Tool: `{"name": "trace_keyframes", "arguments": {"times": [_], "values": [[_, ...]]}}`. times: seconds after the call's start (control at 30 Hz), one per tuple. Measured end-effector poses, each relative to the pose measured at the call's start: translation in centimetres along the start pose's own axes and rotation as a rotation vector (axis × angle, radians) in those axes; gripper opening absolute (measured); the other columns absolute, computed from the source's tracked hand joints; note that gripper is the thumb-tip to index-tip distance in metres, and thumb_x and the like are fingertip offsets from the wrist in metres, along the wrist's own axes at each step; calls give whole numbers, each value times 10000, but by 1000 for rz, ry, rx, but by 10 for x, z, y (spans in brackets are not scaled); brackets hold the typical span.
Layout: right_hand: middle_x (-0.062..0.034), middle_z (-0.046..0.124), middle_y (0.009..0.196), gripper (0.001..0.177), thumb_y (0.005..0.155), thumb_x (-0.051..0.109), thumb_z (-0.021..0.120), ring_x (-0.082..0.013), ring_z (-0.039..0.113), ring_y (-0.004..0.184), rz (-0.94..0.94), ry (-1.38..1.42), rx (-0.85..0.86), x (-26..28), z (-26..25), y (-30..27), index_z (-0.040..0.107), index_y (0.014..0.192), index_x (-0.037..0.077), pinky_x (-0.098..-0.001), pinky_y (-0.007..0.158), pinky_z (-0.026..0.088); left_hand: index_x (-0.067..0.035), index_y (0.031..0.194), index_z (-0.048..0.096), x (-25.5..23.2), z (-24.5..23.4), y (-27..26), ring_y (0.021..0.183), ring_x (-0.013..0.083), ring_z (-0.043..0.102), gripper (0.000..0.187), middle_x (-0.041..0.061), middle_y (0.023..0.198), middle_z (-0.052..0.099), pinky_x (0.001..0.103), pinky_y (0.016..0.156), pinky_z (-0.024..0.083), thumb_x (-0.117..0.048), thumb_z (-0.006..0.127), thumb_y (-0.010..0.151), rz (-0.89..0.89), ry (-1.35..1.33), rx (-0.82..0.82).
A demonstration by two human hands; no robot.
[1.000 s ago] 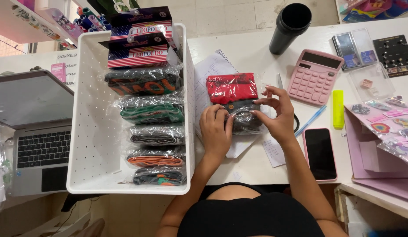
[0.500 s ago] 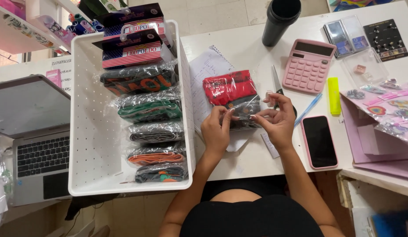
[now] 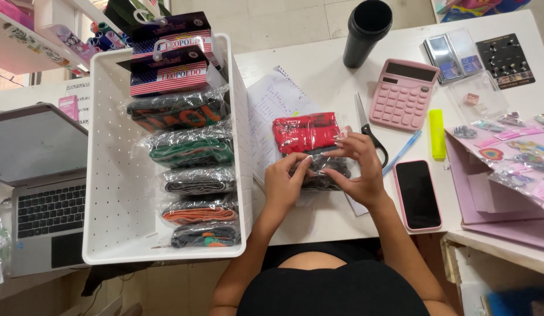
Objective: The person arranges several packaged undergarments in a white plastic bin, picks up one additional package from a shelf, and seals it with a piece of tape using scissors.
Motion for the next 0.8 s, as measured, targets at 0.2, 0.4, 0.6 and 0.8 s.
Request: {"name": "trace_keyframes", "arguments": {"times": [0.2, 0.4, 0.6, 0.8], "values": [[-183, 484, 1224, 733, 712, -25, 897, -378, 762, 910, 134, 84, 77, -24, -4, 11, 512, 1334, -58, -505, 954, 574, -250, 916, 767, 5, 5, 3, 760, 214, 711, 167, -24, 647, 750, 339, 800, 543, -346, 657, 997, -2, -121, -12], [-175, 484, 1162, 704, 728, -90, 850, -370, 765, 795, 225, 113, 160, -39, -5, 8, 501, 1339, -57, -511, 876, 587, -224, 984, 780, 14, 11, 4, 747, 197, 689, 130, -2, 675, 758, 315, 793, 532, -301, 676, 995, -55, -176, 45], [-106, 412, 1097, 735, 741, -110, 832, -214, 688, 655, 316, 238, 106, -61, -12, 6, 465, 1373, -29, -416, 783, 592, -228, 1041, 772, 22, 5, 7, 776, 148, 640, 199, 20, 812, 791, 304, 801, 513, -278, 824, 856, -135, -194, 20], [-99, 394, 1104, 750, 718, -125, 847, -207, 700, 676, 382, 279, 43, -80, -17, -4, 468, 1355, -15, -359, 738, 604, -213, 932, 773, 7, -4, 10, 780, 257, 694, 112, 30, 774, 737, 339, 785, 520, -325, 768, 927, 124, 1, 3]]}}
Point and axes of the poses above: each hand's wrist, its own y-axis towards the middle knuckle, its own z-axis out of the palm, x = y × z, the point moved 9 cm from there along y, towards the middle knuckle
